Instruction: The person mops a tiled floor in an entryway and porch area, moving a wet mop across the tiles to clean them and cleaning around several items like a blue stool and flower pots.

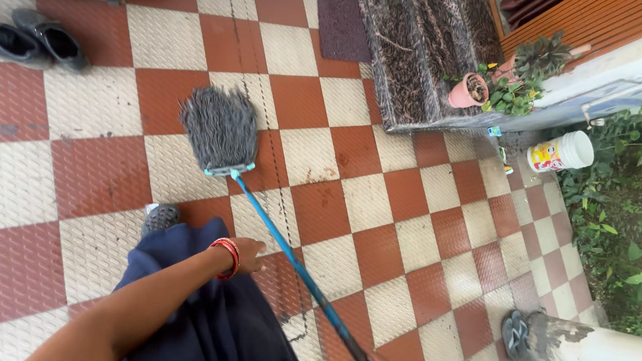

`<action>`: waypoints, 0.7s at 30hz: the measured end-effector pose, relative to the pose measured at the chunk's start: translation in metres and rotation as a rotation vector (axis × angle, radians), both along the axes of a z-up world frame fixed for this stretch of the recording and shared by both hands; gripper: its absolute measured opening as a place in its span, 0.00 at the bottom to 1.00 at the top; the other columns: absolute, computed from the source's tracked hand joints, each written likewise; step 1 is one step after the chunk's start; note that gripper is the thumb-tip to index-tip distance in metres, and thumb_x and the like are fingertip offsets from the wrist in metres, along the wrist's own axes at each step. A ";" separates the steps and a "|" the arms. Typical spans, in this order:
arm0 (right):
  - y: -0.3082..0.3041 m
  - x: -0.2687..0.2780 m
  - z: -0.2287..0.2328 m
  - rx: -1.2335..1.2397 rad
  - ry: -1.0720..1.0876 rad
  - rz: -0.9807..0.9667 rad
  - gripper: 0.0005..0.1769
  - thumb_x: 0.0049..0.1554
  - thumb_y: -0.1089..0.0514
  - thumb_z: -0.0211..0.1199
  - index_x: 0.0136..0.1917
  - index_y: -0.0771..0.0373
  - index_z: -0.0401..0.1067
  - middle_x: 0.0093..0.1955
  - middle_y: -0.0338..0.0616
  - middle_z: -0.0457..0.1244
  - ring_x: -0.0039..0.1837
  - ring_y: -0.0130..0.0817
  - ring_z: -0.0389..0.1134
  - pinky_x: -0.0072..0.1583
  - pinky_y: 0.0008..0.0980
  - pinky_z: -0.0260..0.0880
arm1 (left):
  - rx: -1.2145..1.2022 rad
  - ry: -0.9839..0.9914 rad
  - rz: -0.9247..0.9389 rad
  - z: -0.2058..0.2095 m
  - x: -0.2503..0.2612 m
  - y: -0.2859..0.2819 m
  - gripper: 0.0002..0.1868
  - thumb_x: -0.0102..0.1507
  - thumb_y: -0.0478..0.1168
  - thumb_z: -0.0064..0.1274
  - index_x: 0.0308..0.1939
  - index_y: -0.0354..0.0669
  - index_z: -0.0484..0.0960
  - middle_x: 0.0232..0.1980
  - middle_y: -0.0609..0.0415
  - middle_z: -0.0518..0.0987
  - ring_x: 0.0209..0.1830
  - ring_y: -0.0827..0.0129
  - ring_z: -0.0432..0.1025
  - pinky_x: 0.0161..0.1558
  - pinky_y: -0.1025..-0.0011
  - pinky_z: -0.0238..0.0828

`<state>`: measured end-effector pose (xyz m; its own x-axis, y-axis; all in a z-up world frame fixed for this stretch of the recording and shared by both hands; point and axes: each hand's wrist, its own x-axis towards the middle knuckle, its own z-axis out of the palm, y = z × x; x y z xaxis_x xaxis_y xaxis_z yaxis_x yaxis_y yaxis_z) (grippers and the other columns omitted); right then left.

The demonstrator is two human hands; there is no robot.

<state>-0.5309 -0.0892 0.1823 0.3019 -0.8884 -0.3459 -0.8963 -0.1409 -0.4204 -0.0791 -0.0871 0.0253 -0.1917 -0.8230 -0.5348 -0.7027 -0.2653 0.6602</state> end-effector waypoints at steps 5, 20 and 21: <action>0.013 -0.041 -0.037 -0.012 0.064 -0.122 0.20 0.47 0.51 0.74 0.54 0.51 0.81 0.38 0.41 0.75 0.39 0.32 0.78 0.46 0.33 0.76 | 0.008 -0.051 0.013 0.001 -0.006 0.001 0.31 0.61 0.50 0.52 0.66 0.44 0.73 0.62 0.39 0.78 0.64 0.48 0.73 0.64 0.58 0.70; -0.136 0.286 -0.080 -0.221 -0.236 0.198 0.16 0.54 0.52 0.67 0.55 0.55 0.77 0.41 0.54 0.71 0.46 0.52 0.74 0.45 0.45 0.74 | 0.138 -0.080 0.366 -0.078 0.141 0.023 0.35 0.61 0.60 0.54 0.67 0.47 0.73 0.65 0.43 0.78 0.68 0.51 0.71 0.68 0.60 0.67; -0.159 0.320 -0.078 -0.238 -0.171 0.217 0.17 0.54 0.51 0.67 0.57 0.53 0.77 0.40 0.54 0.71 0.45 0.53 0.74 0.45 0.46 0.74 | 0.163 -0.107 0.377 -0.079 0.154 0.012 0.34 0.62 0.61 0.53 0.67 0.48 0.73 0.65 0.43 0.77 0.68 0.51 0.71 0.68 0.60 0.67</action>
